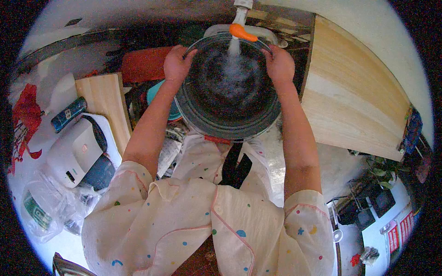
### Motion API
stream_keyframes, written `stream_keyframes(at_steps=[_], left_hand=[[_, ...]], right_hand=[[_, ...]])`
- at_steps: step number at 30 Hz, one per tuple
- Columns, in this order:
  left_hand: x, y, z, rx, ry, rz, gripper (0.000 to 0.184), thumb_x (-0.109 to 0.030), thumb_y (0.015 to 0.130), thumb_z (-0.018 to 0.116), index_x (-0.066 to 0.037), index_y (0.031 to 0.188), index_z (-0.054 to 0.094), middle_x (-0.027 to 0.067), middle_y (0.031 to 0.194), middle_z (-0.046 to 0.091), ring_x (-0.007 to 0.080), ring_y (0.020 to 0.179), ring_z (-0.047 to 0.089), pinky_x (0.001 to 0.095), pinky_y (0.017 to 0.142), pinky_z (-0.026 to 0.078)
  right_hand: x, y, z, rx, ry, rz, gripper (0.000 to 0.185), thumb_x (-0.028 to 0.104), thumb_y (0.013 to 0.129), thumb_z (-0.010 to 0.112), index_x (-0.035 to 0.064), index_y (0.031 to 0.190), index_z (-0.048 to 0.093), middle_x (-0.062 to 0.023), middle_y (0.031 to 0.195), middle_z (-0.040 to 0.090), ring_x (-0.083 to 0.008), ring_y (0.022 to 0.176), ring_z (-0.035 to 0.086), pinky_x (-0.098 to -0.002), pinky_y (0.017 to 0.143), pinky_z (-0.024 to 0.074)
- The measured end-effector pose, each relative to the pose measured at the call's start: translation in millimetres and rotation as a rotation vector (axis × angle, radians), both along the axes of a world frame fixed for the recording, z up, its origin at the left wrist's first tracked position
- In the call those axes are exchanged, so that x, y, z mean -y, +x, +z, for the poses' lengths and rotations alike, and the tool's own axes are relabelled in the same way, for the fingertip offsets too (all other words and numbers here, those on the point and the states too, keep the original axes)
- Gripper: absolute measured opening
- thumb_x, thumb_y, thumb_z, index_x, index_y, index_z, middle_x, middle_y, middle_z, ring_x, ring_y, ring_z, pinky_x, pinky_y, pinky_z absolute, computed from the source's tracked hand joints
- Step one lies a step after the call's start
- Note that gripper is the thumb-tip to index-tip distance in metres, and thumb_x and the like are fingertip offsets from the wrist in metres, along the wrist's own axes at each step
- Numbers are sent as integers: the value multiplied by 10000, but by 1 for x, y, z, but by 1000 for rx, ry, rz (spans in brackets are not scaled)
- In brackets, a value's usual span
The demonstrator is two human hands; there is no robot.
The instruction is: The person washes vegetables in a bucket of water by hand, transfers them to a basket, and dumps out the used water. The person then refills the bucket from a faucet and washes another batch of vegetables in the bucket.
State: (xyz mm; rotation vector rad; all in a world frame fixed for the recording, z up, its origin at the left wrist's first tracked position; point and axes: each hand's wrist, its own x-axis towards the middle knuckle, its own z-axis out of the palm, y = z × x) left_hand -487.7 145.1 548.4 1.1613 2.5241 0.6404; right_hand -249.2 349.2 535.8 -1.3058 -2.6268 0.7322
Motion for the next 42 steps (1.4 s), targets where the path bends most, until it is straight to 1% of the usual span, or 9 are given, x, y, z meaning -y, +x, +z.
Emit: stream_keyframes(at_steps=[6,11,16,18,21,23,27,33,42], left_hand=[[-8,12,31,-381,218,-48,194,-210,805,687,-95,961,676,98,964,599,322,909,577,420,787,469],[-4,58,19,-169,347,-280,164,-166,829,648,-92,975,657,93,985,596,332,942,563,431,807,467],[13,92,-81,397,-377,157,160,-160,873,571,-65,984,636,159,1049,616,375,942,606,452,784,510],[36,116,-162,146,-512,3,198,-150,861,572,-64,1032,619,166,1069,616,367,959,611,442,802,513],[22,135,-126,440,-480,121,355,-136,818,593,-69,1165,560,164,1125,609,344,1039,601,429,856,504],[16,147,-110,473,-335,-384,308,-163,806,624,-83,1103,611,147,1141,606,336,1043,602,427,853,505],[12,151,-64,140,-28,-538,289,-168,850,582,-87,1123,632,200,1009,643,344,893,643,438,780,525],[-9,103,28,289,-684,-527,302,-199,832,604,-137,1121,664,151,992,658,322,912,638,450,783,524],[6,62,48,-99,68,-359,404,-29,790,589,-124,1177,650,128,1095,593,328,965,558,417,854,468]], right_hand=[[-1,-4,8,87,-14,11,307,324,871,641,39,983,671,-193,814,648,-384,761,616,-446,678,487],[-1,-3,3,34,17,18,343,325,865,647,18,1018,670,-196,841,655,-375,784,626,-439,699,493],[0,-4,6,85,-33,-25,329,332,872,635,41,1019,676,-194,856,662,-370,811,636,-448,717,505],[-1,-4,5,97,-43,-31,322,346,880,621,57,1010,681,-190,865,670,-368,825,644,-459,730,516],[0,-1,1,54,-37,-15,318,344,878,624,56,999,686,-186,868,671,-370,829,642,-461,731,515],[-1,-2,0,8,-26,1,292,296,857,661,33,986,670,-195,843,649,-375,804,625,-439,702,494],[-2,-4,1,-2,33,20,275,292,860,657,43,976,671,-190,843,649,-381,808,620,-443,698,493],[-2,-2,-2,-20,23,28,266,296,861,651,42,941,666,-185,806,638,-381,773,612,-456,679,484],[2,-3,12,8,-31,5,252,289,864,644,46,927,657,-181,774,626,-386,751,604,-455,666,480]])
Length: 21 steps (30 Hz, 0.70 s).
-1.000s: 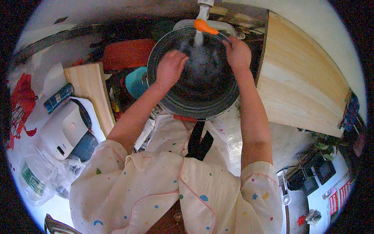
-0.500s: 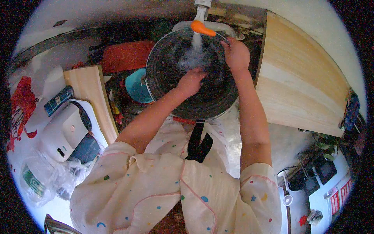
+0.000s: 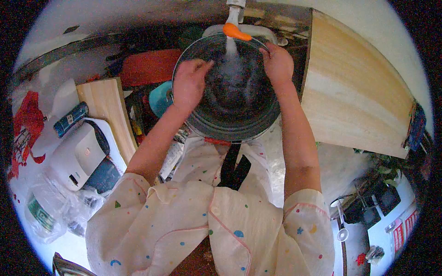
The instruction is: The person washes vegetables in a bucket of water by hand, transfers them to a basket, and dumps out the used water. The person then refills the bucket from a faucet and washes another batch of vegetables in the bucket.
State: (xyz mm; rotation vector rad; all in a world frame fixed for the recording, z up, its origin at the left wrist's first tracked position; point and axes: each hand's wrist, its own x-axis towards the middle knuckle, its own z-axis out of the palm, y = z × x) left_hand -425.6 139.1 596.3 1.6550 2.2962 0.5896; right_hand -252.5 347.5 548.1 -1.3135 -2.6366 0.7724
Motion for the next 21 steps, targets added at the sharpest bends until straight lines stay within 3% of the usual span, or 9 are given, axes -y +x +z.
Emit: stream_keyframes(at_steps=[6,10,15,21], left_hand=[[-20,-40,4,-274,46,232,401,-86,785,675,-113,1184,645,150,1065,568,336,980,527,435,848,458],[-17,-54,-16,-230,2,255,389,-127,786,693,-118,1171,641,139,1038,574,337,961,545,437,835,467],[-9,-48,-34,-132,-60,342,161,-198,829,666,-76,931,642,123,912,563,352,801,599,454,640,497],[-8,-51,-40,-106,25,306,137,-203,853,640,-70,880,623,129,900,562,374,744,594,466,608,488]], right_hand=[[1,2,-8,-42,43,2,240,285,870,638,53,930,657,-178,772,629,-388,752,604,-452,656,480],[1,2,-5,-8,19,1,239,284,871,638,56,937,660,-179,786,636,-387,764,609,-455,659,480],[2,3,-7,-24,38,-1,247,290,870,641,57,948,664,-183,803,639,-386,776,612,-456,668,480],[1,1,0,2,-15,-13,260,292,873,638,48,959,662,-190,813,638,-391,781,609,-458,677,479]])
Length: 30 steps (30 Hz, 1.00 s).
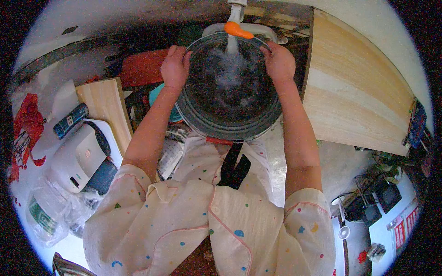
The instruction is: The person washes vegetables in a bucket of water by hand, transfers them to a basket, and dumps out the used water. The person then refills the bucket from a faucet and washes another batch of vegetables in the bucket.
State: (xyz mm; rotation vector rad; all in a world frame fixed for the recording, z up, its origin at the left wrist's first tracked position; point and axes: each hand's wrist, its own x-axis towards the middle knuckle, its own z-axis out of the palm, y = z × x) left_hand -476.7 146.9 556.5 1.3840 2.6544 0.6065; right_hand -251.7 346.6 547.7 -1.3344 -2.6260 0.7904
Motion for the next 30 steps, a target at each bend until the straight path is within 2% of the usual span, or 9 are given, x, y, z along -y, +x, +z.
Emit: stream_keyframes(at_steps=[4,6,21,23,30], left_hand=[[0,-2,-1,26,-19,0,160,-225,868,634,-78,932,631,122,910,580,363,770,605,446,627,499],[-2,-1,1,51,24,1,128,-189,853,637,-64,875,622,132,878,562,374,745,591,462,607,482],[-1,0,2,23,59,-7,118,-175,849,636,-61,864,616,136,876,561,374,753,589,458,614,481],[-1,1,1,27,62,-4,117,-174,848,636,-60,861,615,137,874,561,374,752,588,458,615,480],[0,0,1,27,62,-13,114,-172,848,636,-61,862,617,136,866,561,372,755,586,453,618,479]], right_hand=[[-1,0,-3,2,35,-7,241,291,874,637,62,948,661,-183,811,639,-388,773,609,-458,668,478],[-1,0,-3,11,13,-12,235,291,874,637,68,945,660,-181,809,639,-387,771,609,-457,665,478],[0,-1,3,54,3,-28,248,322,887,618,89,957,664,-180,803,640,-388,782,616,-460,670,481],[0,-2,7,121,-25,-15,295,319,881,621,86,1052,677,-166,905,677,-360,832,647,-461,717,518],[0,-3,12,125,-42,-15,285,308,885,616,97,1067,673,-164,915,679,-360,843,647,-458,724,517]])
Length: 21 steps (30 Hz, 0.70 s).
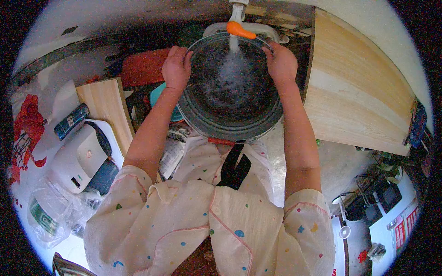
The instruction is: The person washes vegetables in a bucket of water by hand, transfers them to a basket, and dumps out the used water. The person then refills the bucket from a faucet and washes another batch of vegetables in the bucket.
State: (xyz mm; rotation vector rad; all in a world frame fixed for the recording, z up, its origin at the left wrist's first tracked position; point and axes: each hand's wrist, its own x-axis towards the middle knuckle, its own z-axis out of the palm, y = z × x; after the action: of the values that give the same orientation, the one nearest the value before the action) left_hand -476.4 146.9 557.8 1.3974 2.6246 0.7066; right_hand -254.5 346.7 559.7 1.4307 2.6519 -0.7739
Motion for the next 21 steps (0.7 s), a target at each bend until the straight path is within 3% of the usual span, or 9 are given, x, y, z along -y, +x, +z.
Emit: stream_keyframes(at_steps=[7,9,12,15,18,21], left_hand=[[1,1,3,19,-62,26,180,-217,864,642,-51,932,656,141,932,614,360,819,614,428,692,512],[0,1,1,-23,32,7,114,-170,845,641,-60,866,621,131,863,559,371,752,583,450,617,479],[-1,1,1,3,20,14,114,-167,845,643,-56,862,622,133,860,560,372,753,584,451,620,481],[-1,2,2,17,0,18,113,-162,844,643,-53,862,623,136,860,561,374,754,585,452,622,482],[-2,1,2,10,13,16,114,-163,847,643,-51,863,623,139,863,561,376,754,585,452,622,483],[-1,1,2,14,3,14,123,-173,851,640,-53,868,625,139,869,562,378,754,586,454,623,483]], right_hand=[[0,3,-7,-23,14,8,289,311,887,613,97,1074,670,-158,915,679,-357,843,648,-450,731,518],[0,3,-9,-29,16,6,291,314,889,611,97,1073,669,-156,919,679,-356,845,648,-449,731,519],[2,2,-7,-140,48,-17,245,306,889,613,73,951,657,-178,815,642,-389,790,615,-456,673,480],[1,1,-2,-84,28,-12,252,312,890,614,74,963,655,-177,806,639,-387,783,614,-453,669,479],[0,1,-3,-5,12,11,282,321,892,608,113,1071,669,-152,923,678,-353,851,646,-452,729,519],[1,1,-2,-106,29,-11,258,314,889,617,70,967,652,-177,789,632,-385,771,611,-449,663,476]])
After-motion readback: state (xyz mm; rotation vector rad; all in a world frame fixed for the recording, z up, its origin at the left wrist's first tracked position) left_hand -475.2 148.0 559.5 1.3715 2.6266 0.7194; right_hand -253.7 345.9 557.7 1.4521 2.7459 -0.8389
